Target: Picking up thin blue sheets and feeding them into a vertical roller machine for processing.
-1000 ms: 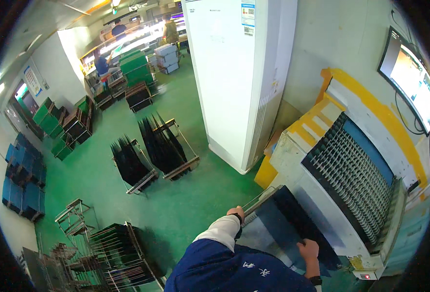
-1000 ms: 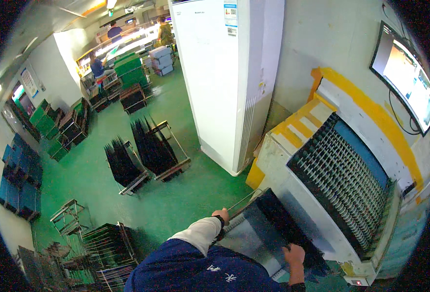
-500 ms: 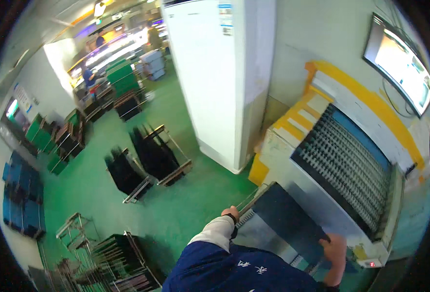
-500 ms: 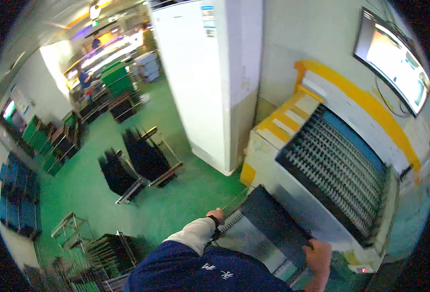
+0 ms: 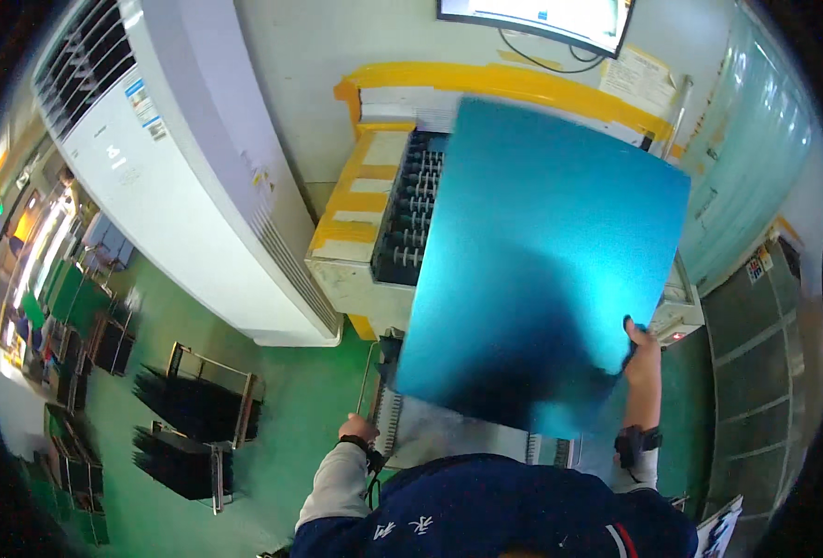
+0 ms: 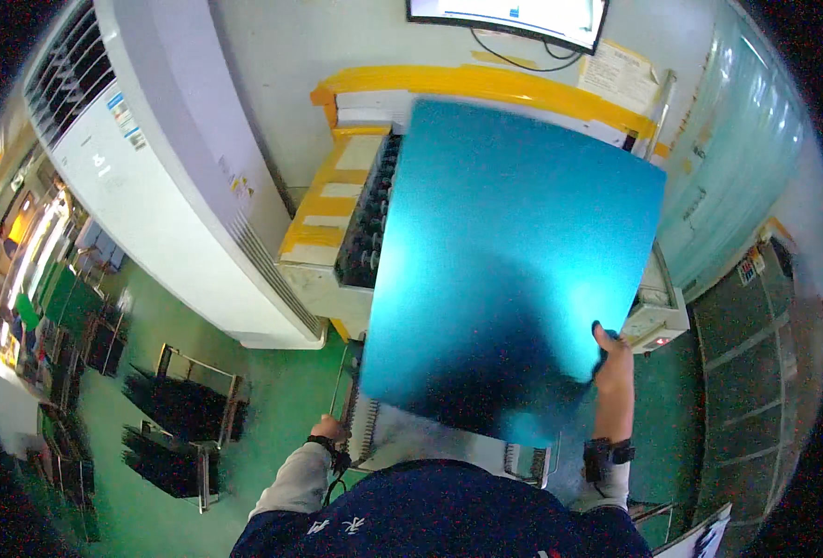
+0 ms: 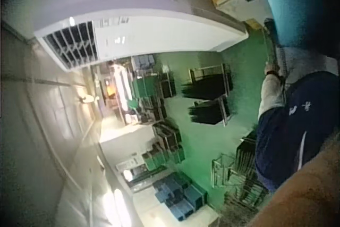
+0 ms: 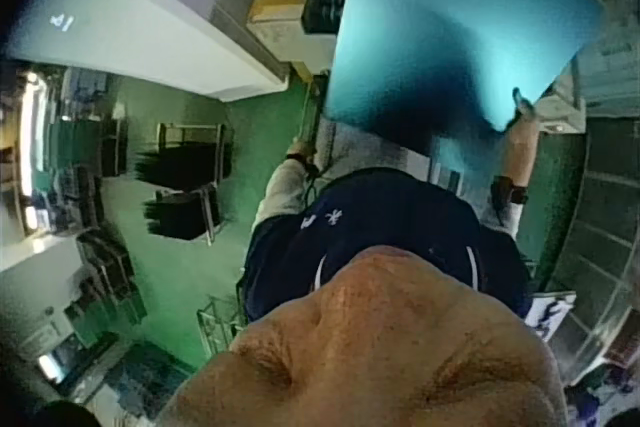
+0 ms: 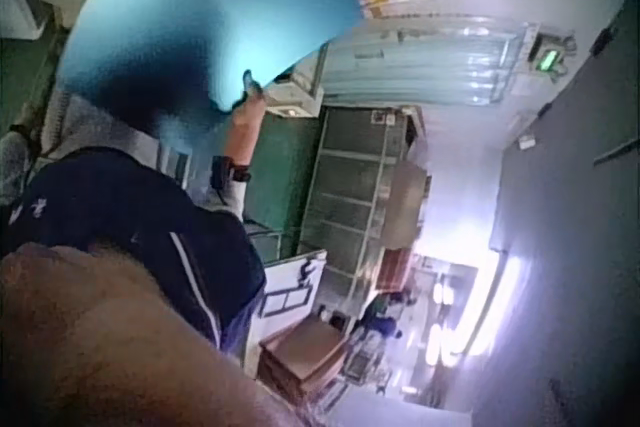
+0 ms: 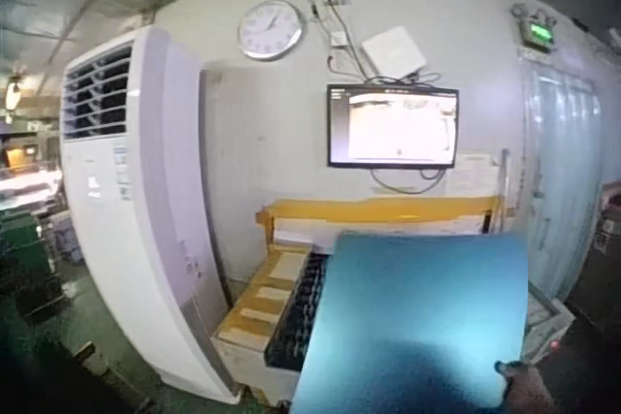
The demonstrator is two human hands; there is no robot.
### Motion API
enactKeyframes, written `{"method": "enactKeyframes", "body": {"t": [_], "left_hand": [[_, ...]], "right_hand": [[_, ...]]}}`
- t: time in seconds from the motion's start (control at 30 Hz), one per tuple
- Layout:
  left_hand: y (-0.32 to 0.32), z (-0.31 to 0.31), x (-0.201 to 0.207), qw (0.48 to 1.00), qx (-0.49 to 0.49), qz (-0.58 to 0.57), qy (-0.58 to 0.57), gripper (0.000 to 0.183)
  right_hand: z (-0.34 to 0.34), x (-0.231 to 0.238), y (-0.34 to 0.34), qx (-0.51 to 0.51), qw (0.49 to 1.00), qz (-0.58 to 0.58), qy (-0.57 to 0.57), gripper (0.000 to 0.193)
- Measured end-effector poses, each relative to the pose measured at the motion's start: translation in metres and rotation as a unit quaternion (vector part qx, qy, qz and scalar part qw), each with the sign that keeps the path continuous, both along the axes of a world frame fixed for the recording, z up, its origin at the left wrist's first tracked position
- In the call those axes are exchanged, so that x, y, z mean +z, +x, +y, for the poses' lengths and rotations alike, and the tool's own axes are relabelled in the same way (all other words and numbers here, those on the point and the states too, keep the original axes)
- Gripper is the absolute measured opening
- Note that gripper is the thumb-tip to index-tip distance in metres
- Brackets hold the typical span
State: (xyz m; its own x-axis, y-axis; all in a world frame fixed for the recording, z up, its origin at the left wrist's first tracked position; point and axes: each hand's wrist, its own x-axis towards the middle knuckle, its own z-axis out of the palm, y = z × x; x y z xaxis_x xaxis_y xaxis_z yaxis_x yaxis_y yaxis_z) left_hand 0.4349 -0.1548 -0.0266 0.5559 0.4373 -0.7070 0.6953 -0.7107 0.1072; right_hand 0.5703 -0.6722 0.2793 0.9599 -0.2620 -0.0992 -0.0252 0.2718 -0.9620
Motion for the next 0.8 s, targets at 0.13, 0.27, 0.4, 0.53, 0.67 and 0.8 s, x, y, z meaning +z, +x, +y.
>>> {"method": "enactKeyframes", "body": {"t": [0.13,0.27,0.4,0.53,0.67,0.8], "left_hand": [[0.002,0.005,-0.018,1.000,0.007,0.000,0.001,0.071],[0.002,0.007,-0.028,1.000,-0.027,-0.002,0.015,0.071],[0.001,0.004,-0.018,0.999,-0.026,0.010,0.015,0.070],[0.003,0.003,-0.012,1.000,0.006,0.017,-0.003,0.071],[0.001,0.007,-0.022,1.000,-0.021,0.000,0.008,0.077],[0.002,0.011,-0.034,1.000,0.004,0.006,-0.002,0.079]], "right_hand": [[0.022,-0.028,0.017,0.082,0.968,0.009,0.238,0.024],[0.038,-0.052,0.028,0.078,0.968,0.061,0.232,0.025],[0.053,-0.081,0.063,0.087,0.943,0.118,0.298,0.016],[0.070,-0.096,0.087,0.077,0.944,0.095,0.307,0.018],[0.092,-0.099,0.112,0.034,0.945,0.110,0.307,0.016],[0.098,-0.090,0.124,0.142,0.941,0.157,0.264,0.021]]}}
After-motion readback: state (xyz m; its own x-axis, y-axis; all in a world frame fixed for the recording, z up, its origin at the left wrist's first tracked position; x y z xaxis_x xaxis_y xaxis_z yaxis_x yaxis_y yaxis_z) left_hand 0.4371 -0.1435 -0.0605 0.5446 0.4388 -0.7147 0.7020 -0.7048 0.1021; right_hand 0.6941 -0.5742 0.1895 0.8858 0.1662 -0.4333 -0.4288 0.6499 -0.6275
